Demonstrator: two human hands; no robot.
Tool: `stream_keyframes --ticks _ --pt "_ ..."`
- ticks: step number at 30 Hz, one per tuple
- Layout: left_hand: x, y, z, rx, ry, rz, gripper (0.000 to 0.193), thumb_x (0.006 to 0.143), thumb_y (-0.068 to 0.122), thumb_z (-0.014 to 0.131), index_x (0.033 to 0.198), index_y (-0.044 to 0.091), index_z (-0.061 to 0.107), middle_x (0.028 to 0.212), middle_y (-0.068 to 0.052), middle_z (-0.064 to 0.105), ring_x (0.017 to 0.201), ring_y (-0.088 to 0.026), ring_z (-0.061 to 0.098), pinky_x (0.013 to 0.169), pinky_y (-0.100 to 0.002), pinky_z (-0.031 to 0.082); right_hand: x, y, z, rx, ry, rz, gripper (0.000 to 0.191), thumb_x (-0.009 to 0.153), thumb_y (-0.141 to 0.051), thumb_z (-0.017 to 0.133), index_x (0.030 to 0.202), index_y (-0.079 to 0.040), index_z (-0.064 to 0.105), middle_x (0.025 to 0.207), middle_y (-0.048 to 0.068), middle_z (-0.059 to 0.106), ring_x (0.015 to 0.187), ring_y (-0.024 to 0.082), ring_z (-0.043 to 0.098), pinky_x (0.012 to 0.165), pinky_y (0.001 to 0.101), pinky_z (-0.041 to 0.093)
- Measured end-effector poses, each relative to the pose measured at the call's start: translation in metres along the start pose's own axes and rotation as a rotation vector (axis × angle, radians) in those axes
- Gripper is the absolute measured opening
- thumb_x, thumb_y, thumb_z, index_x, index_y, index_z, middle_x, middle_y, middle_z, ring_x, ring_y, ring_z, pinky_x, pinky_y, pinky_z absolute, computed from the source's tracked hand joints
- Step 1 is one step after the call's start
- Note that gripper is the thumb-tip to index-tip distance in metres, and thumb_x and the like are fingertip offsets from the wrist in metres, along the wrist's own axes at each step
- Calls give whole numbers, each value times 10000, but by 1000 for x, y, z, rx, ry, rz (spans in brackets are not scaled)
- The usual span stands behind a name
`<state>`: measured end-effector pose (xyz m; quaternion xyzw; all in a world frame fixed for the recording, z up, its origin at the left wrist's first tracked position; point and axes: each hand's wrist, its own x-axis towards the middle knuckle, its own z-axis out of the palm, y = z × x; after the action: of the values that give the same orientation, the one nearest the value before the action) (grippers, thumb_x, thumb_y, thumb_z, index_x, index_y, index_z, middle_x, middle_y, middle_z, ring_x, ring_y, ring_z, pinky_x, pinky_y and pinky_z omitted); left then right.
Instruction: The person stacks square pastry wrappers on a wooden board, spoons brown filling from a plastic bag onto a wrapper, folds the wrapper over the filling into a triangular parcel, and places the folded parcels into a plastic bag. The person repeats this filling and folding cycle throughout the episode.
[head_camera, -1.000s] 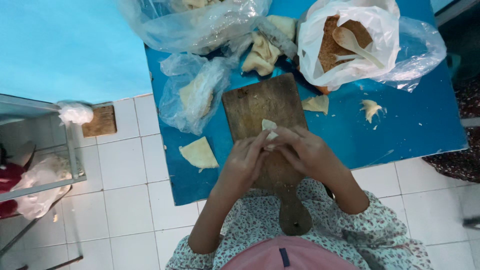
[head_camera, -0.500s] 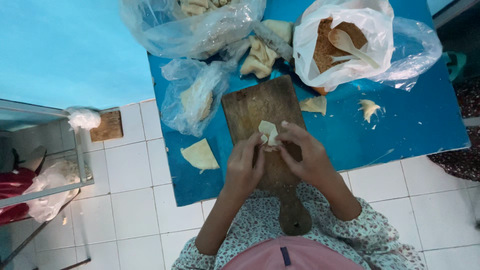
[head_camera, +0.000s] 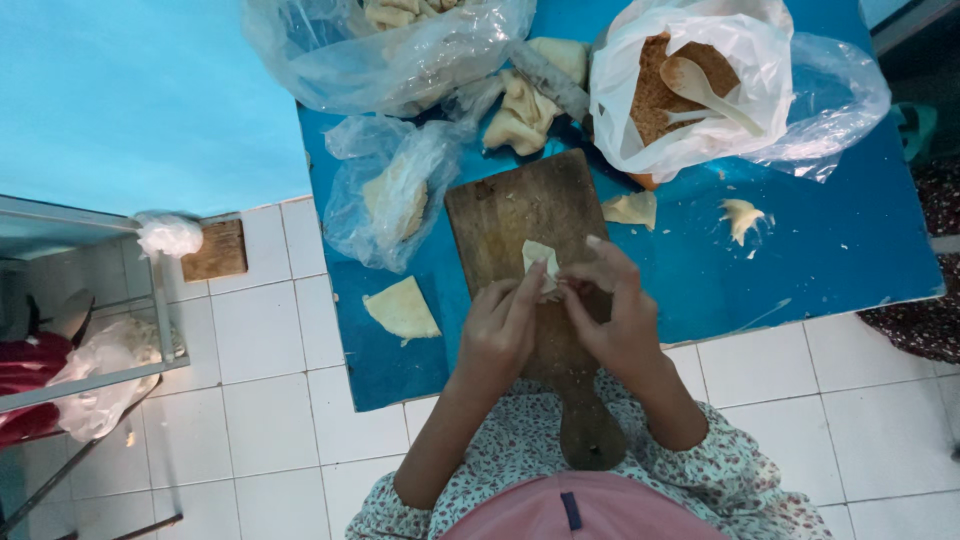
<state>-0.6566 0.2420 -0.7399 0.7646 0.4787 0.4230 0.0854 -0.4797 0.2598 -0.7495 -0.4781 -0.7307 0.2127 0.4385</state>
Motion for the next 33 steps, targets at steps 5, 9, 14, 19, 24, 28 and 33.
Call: stream_keyframes --ticks 5,9,14,19,24,28,33 --pt "-2 -2 3 -9 -10 -17 504 944 -50 710 1427 -38 567 1056 -166 693 931 -296 672 803 -427 520 -2 0 0 -98 -61 -96 568 880 28 778 1357 -55 481 1186 134 713 1088 314 727 900 378 584" --pt "-3 -4 1 54 -57 42 535 890 -26 699 1409 -12 569 1128 -143 720 1027 -287 686 846 -429 504 2 -4 -3 -118 -97 -127 509 862 27 785 1301 -64 544 1327 181 652 1147 360 695 927 404 579" --pt "0 -6 -10 10 -177 44 561 908 27 718 1437 -17 540 1087 -119 704 1064 -291 665 890 -451 477 21 -3 -28 1 -289 -103 641 802 9 788 1387 -32 531 1308 143 676 1113 352 696 901 414 573" --pt "6 -12 -23 -155 -228 -24 612 885 13 707 1467 -2 519 1107 -173 686 1043 -339 630 913 -459 494 39 -1 -33 -8 -413 -177 594 859 24 757 1410 -63 552 1302 147 679 1095 349 701 886 401 580" --pt "5 -14 -19 -69 -248 56 677 821 -53 650 1483 -22 509 1069 -168 680 1043 -342 639 925 -465 496 39 -1 -32 96 -428 -77 589 880 -39 770 1417 -63 529 1271 145 682 1075 286 738 872 371 602" --pt "4 -18 -10 -73 -174 70 646 811 -71 633 1448 -25 534 1050 -168 668 1030 -344 640 922 -460 504 35 3 -32 152 -445 -36 664 822 -62 796 1416 -37 500 1243 162 677 1032 283 748 832 376 601" --pt "0 -20 -3 -111 -116 -34 527 878 -78 641 1396 -5 577 1039 -179 669 964 -349 637 876 -463 510 31 8 -24 16 -339 -269 546 865 -15 780 1353 -70 544 1142 156 690 989 337 710 809 400 575"
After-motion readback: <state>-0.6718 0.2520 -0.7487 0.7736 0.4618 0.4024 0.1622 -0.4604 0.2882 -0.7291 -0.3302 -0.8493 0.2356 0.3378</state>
